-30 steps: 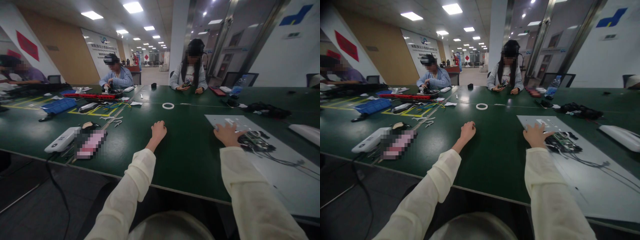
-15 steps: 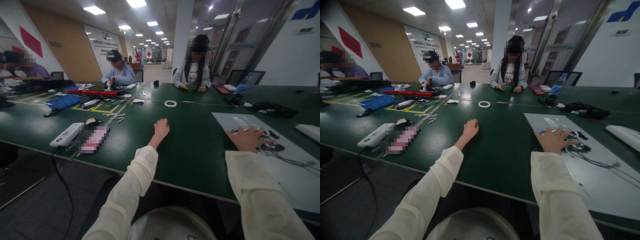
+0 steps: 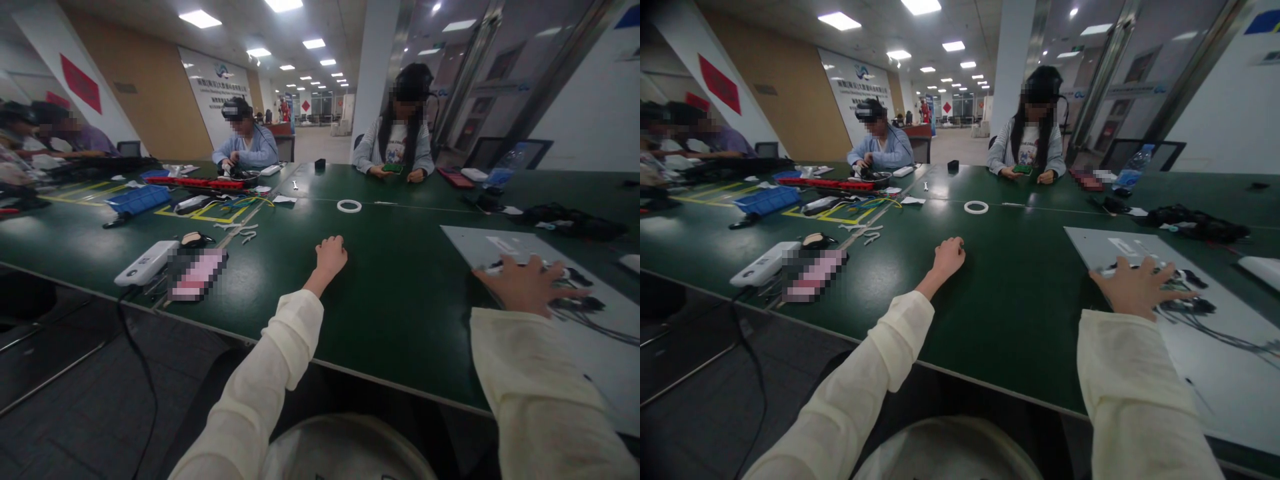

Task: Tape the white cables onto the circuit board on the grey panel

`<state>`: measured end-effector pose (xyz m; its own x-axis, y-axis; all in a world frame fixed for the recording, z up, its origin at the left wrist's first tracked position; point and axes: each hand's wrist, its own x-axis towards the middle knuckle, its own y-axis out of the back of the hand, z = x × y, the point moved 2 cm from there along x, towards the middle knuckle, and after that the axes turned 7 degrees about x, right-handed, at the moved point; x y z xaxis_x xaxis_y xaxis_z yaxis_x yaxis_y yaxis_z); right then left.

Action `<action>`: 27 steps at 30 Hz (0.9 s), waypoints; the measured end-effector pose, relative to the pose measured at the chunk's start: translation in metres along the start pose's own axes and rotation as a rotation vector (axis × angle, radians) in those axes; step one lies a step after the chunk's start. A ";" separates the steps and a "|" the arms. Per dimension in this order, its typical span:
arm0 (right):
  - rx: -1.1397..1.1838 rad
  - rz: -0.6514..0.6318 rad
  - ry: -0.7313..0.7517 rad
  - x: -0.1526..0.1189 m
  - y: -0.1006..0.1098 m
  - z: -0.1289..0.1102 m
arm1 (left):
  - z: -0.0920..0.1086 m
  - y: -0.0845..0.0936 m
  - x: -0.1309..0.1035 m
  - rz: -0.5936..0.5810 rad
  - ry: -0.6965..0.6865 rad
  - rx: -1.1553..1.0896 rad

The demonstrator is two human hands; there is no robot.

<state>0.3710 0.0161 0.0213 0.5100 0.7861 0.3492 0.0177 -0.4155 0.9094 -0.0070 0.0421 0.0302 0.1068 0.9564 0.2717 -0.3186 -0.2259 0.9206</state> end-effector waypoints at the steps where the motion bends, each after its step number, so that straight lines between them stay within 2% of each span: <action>1: 0.014 0.004 -0.023 0.001 -0.001 0.002 | 0.000 0.000 0.000 -0.004 0.004 0.005; 7: 0.065 0.059 -0.121 0.004 -0.016 0.013 | 0.001 -0.001 0.001 -0.025 0.048 0.033; 18: 0.131 0.117 -0.195 0.010 -0.030 0.029 | -0.002 -0.003 0.001 0.005 -0.013 -0.011; 23: 0.150 0.083 -0.161 0.008 -0.023 0.028 | -0.002 -0.004 0.000 0.007 -0.011 -0.001; 27: 0.333 0.130 -0.212 0.007 -0.004 0.027 | -0.003 -0.005 0.000 0.009 -0.010 0.003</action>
<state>0.3977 0.0104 0.0140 0.6913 0.6201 0.3709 0.2009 -0.6580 0.7257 -0.0079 0.0441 0.0247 0.1131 0.9524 0.2830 -0.3171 -0.2353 0.9187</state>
